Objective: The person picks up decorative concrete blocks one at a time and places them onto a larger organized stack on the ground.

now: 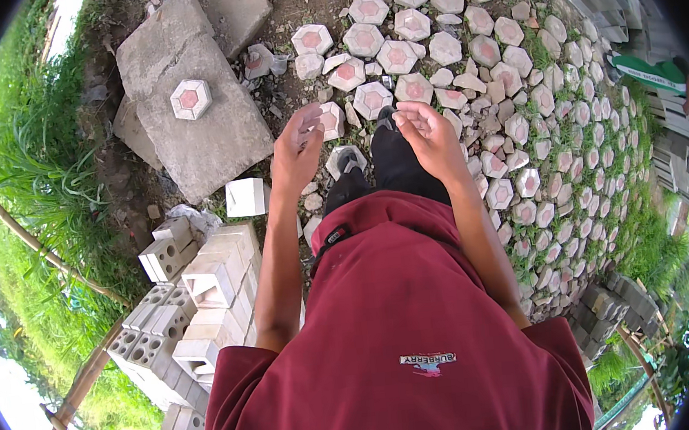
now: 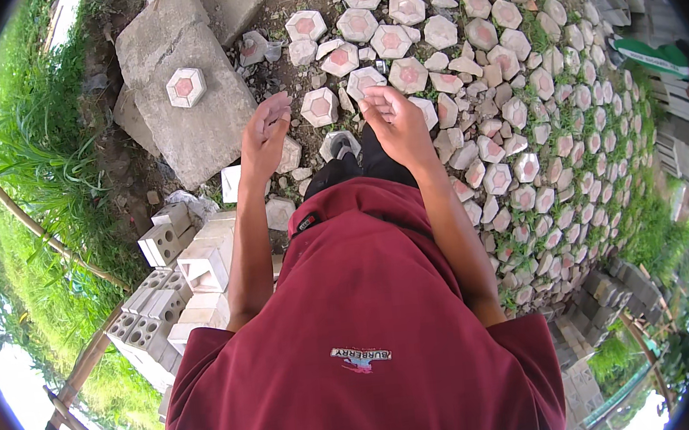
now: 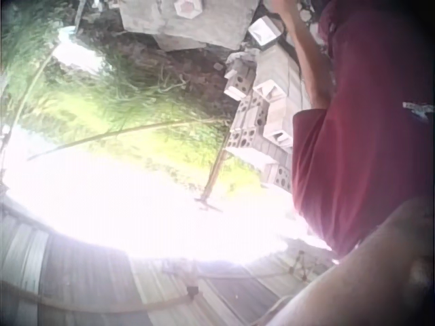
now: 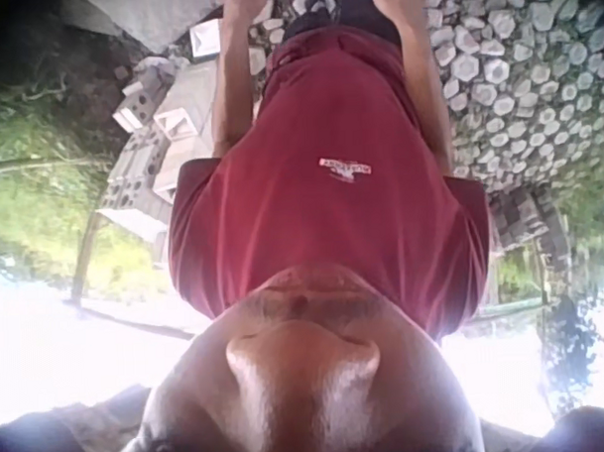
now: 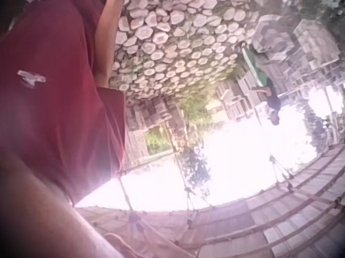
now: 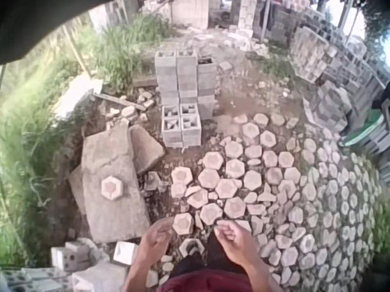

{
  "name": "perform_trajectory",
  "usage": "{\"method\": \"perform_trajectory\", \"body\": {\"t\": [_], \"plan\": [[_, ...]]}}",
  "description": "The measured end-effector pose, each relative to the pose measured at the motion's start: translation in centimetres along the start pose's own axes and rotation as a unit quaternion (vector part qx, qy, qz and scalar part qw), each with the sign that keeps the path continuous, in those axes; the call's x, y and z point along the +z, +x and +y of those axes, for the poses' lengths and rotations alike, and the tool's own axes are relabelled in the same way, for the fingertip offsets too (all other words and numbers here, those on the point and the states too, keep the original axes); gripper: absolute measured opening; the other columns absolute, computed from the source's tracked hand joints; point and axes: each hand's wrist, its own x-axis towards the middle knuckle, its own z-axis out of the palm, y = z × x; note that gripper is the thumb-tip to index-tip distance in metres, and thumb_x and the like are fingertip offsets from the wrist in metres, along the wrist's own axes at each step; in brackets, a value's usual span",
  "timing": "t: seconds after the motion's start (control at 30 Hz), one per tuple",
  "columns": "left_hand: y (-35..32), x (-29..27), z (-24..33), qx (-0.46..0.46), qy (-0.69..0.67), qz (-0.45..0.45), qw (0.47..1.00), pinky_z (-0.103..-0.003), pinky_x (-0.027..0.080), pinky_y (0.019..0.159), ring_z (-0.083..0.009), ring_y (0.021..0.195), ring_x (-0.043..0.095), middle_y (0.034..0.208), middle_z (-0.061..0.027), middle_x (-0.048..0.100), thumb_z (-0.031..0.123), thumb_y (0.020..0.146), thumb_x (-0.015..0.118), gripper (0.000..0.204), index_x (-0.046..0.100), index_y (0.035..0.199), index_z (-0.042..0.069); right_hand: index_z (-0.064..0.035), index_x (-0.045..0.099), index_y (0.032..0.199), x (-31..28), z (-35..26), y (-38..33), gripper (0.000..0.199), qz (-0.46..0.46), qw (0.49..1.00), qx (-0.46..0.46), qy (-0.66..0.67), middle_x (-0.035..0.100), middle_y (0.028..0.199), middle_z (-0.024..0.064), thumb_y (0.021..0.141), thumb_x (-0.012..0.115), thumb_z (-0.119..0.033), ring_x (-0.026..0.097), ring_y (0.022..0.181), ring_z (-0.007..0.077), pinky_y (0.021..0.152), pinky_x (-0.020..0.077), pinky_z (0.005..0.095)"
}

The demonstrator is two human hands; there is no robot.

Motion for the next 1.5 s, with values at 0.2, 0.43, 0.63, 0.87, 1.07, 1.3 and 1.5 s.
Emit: {"method": "perform_trajectory", "body": {"t": [0.2, 0.43, 0.63, 0.87, 1.07, 1.3, 1.5], "plan": [[9.4, 2.0, 2.6, 0.027, -0.006, -0.005, 1.0, -0.035, 0.048, 0.092, -0.0221, 0.11, 0.061, 0.117, -0.0162, 0.063, 0.009, 0.092, 0.054, 0.035, 0.054, 0.126, -0.002, 0.0027, 0.059, 0.115, -2.6, -1.9, 10.9, 0.033, -0.015, 0.999, -0.024, 0.025, 0.067, 0.101, 0.0112, 0.094, 0.063, -0.022, 0.064, 0.093, 0.0156, 0.081, 0.0517, 0.028], [20.4, 5.3, 5.7, 0.05, -0.018, 0.039, 0.998, -0.035, 0.049, 0.092, -0.0231, 0.111, 0.061, 0.117, -0.0166, 0.063, 0.011, 0.093, 0.055, 0.034, 0.054, 0.125, -0.002, 0.003, 0.059, 0.115, -7.4, -5.8, 24.5, 0.033, -0.055, 0.995, -0.086, -0.015, 0.066, 0.1, 0.0097, 0.094, 0.063, -0.022, 0.063, 0.092, 0.0139, 0.082, 0.0503, 0.027], [28.2, 6.4, 7.3, 0.051, -0.029, 0.038, 0.998, -0.035, 0.049, 0.092, -0.0228, 0.112, 0.06, 0.119, -0.0151, 0.063, 0.012, 0.094, 0.056, 0.034, 0.054, 0.125, -0.001, 0.0031, 0.06, 0.11, -9.3, -6.4, 32.9, 0.029, -0.091, 0.994, -0.054, -0.005, 0.066, 0.098, 0.0077, 0.094, 0.063, -0.02, 0.062, 0.088, 0.0109, 0.079, 0.0497, 0.0254], [40.0, 3.9, 6.4, 0.026, -0.047, 0.016, 0.998, -0.034, 0.047, 0.094, -0.0218, 0.113, 0.06, 0.12, -0.0143, 0.062, 0.012, 0.094, 0.056, 0.035, 0.053, 0.126, -0.001, 0.0027, 0.06, 0.114, -8.8, -7.1, 42.3, 0.033, -0.062, 0.997, -0.034, -0.027, 0.067, 0.098, 0.0068, 0.093, 0.064, -0.023, 0.062, 0.089, 0.0107, 0.079, 0.0493, 0.025], [52.7, 0.4, 6.7, -0.006, -0.05, -0.043, 0.998, -0.031, 0.045, 0.096, -0.0177, 0.113, 0.058, 0.119, -0.0114, 0.062, 0.01, 0.094, 0.057, 0.034, 0.054, 0.126, -0.002, 0.0028, 0.06, 0.113, -7.3, -7.0, 51.6, 0.031, -0.006, 1.0, 0.003, -0.009, 0.068, 0.098, 0.0091, 0.093, 0.063, -0.021, 0.064, 0.09, 0.0131, 0.08, 0.0502, 0.026], [65.2, -4.1, 5.5, -0.029, -0.086, -0.079, 0.993, -0.027, 0.047, 0.09, -0.0148, 0.107, 0.059, 0.114, -0.0082, 0.065, 0.012, 0.094, 0.057, 0.033, 0.056, 0.125, 0.0, 0.0026, 0.061, 0.111, -5.0, -7.2, 61.9, 0.031, 0.03, 0.997, 0.07, 0.03, 0.069, 0.099, 0.0122, 0.092, 0.064, -0.021, 0.066, 0.089, 0.0161, 0.079, 0.051, 0.0274], [71.0, -5.7, 2.9, -0.232, -0.089, -0.044, 0.968, -0.026, 0.045, 0.084, -0.0117, 0.103, 0.06, 0.115, -0.0041, 0.065, 0.018, 0.094, 0.057, 0.033, 0.058, 0.124, 0.004, 0.0047, 0.055, 0.12, -5.2, -6.8, 68.4, 0.039, 0.015, 0.994, 0.111, -0.016, 0.066, 0.104, 0.0126, 0.092, 0.065, -0.021, 0.063, 0.093, 0.0149, 0.083, 0.0509, 0.0258]]}}
